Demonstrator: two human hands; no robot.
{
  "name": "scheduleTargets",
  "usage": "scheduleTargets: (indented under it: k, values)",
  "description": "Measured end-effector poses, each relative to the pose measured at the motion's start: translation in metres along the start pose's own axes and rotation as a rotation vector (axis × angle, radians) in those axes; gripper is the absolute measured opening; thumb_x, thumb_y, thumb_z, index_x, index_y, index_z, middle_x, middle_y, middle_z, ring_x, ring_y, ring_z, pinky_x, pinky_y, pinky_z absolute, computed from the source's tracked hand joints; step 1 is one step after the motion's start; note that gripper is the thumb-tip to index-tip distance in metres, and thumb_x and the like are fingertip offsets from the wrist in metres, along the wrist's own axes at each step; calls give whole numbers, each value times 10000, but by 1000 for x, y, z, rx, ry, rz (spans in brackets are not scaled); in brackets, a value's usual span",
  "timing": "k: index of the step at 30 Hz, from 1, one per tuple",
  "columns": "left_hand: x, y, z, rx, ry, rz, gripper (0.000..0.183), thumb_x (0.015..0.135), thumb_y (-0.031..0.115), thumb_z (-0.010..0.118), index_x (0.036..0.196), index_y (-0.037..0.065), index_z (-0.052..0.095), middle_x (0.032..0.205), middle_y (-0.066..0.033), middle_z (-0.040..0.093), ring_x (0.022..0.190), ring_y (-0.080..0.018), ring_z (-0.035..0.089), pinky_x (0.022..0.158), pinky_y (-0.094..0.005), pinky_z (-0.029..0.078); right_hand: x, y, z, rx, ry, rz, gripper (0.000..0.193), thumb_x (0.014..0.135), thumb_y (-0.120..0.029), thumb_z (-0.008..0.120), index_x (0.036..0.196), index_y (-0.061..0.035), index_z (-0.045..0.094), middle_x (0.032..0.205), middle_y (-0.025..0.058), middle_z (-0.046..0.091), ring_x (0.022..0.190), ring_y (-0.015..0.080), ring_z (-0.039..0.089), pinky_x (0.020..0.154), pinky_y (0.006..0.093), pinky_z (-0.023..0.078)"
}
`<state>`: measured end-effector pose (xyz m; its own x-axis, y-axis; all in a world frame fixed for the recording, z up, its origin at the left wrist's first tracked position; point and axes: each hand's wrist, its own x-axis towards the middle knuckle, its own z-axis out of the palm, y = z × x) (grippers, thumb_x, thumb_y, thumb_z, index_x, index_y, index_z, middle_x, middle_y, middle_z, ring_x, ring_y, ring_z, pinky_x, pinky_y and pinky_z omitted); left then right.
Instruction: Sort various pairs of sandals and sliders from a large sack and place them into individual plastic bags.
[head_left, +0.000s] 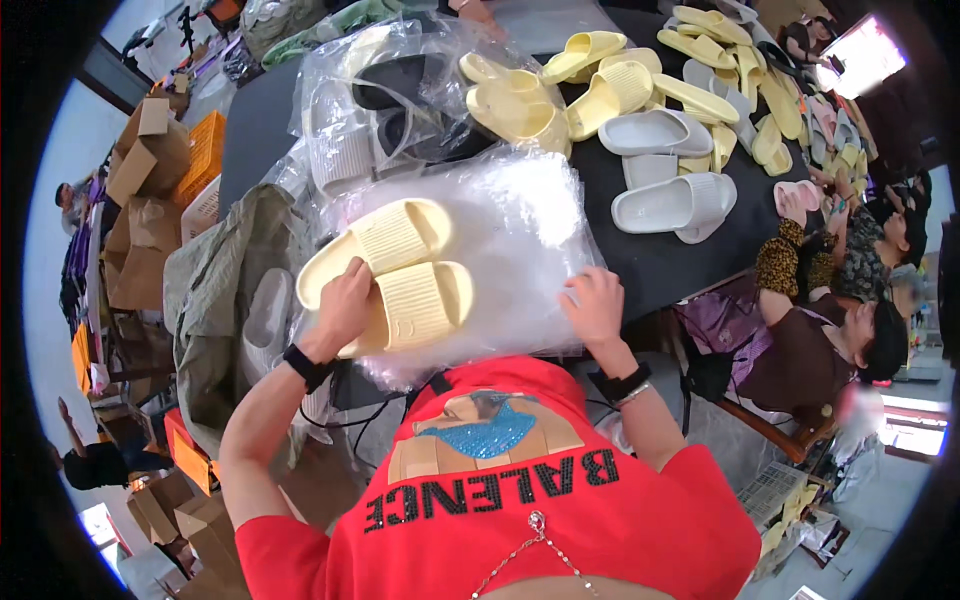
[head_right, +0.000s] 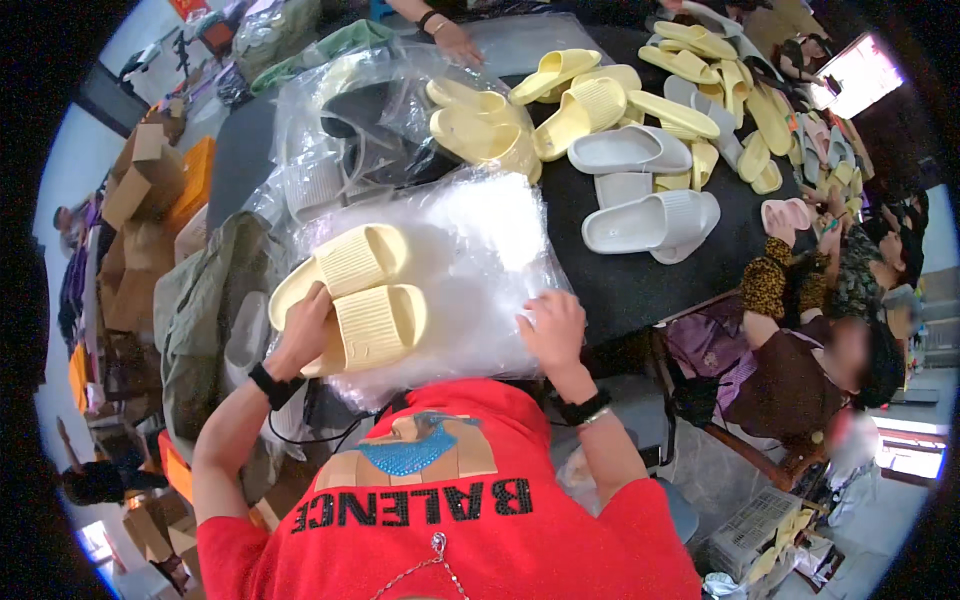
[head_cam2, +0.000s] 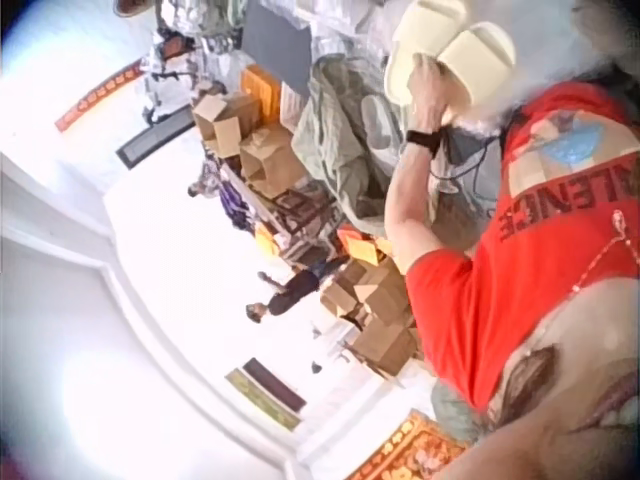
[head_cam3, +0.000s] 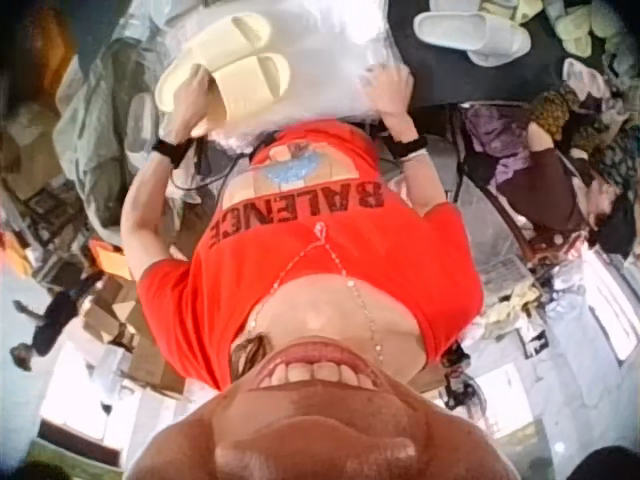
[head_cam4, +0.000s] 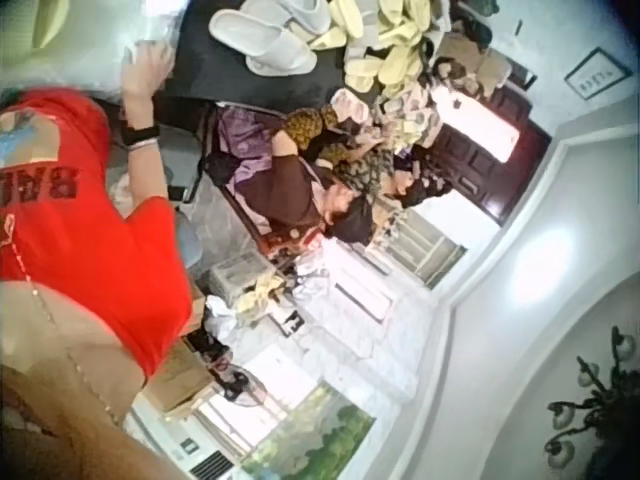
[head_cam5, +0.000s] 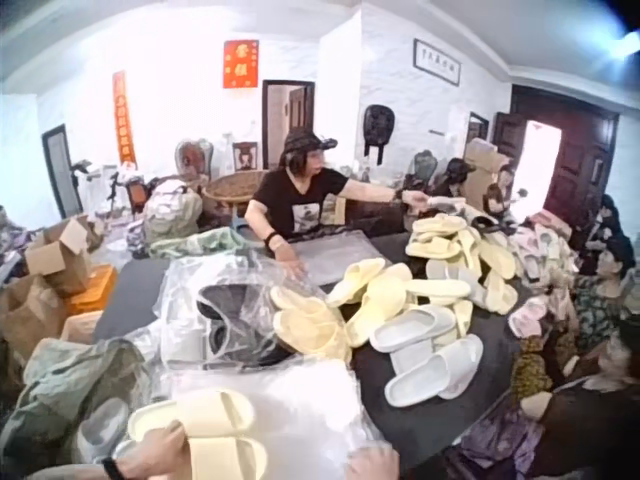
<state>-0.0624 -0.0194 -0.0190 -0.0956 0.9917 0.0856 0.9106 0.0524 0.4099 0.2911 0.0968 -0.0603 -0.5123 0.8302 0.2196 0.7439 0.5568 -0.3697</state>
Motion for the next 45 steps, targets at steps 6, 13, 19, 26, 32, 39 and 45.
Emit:
scheduleTargets:
  k: [6, 13, 19, 26, 32, 39, 45]
  values:
    - [96, 89, 47, -83, 91, 177, 124, 731, 62, 534, 836, 35, 473, 856, -169, 511, 632, -387, 537, 556, -473, 436, 18, -15, 35, 607, -232, -137, 685, 715, -438, 585, 1291, -109, 414, 1355, 134, 375, 1262, 260, 312, 1066, 480, 154]
    - [102, 60, 125, 62, -36, 99, 179, 794, 98, 505, 953, 17, 488, 1035, -208, 518, 716, -386, 573, 635, -468, 472, 6, -13, 74, 124, -537, -277, 791, 691, -576, 568, 1351, -197, 352, 1433, 130, 239, 1344, 340, 107, 1019, 621, -18]
    - [73, 11, 105, 134, 45, -17, 254, 767, 62, 516, 1013, 19, 467, 960, -200, 506, 774, -410, 547, 649, -497, 440, 9, -17, 61, 73, -644, -261, 794, 696, -572, 562, 1369, -228, 319, 1478, 111, 115, 1365, 297, 56, 993, 659, -29]
    - [8, -78, 56, 126, 142, -103, 280, 750, -10, 495, 1028, 9, 463, 933, -205, 496, 785, -424, 529, 644, -485, 440, 18, -23, 48, 73, -698, -251, 780, 718, -563, 569, 1367, -207, 324, 1479, 112, 97, 1367, 314, -9, 975, 686, -10]
    - [12, 11, -13, 71, 40, 44, 267, 698, -22, 530, 957, 37, 509, 848, -169, 497, 697, -381, 537, 562, -462, 437, 49, -44, 24, 891, -421, -44, 777, 796, -350, 619, 1405, -125, 192, 1399, 188, 277, 1242, 342, 350, 1046, 389, 269]
    - [59, 101, 17, -59, -28, 290, 260, 672, 3, 572, 925, 34, 523, 824, -147, 498, 701, -351, 534, 628, -436, 438, 56, -31, -32, 838, -233, -43, 610, 747, -75, 613, 1311, -58, 380, 1262, 178, 477, 1097, 236, 526, 897, 292, 423]
    - [88, 147, 7, -339, 148, 349, 335, 751, 30, 605, 1079, 39, 538, 1008, -155, 548, 788, -313, 571, 721, -382, 464, 77, 32, -93, 779, -34, 250, 429, 732, -51, 624, 1152, -38, 537, 1143, 122, 577, 1078, 202, 529, 895, 292, 417]
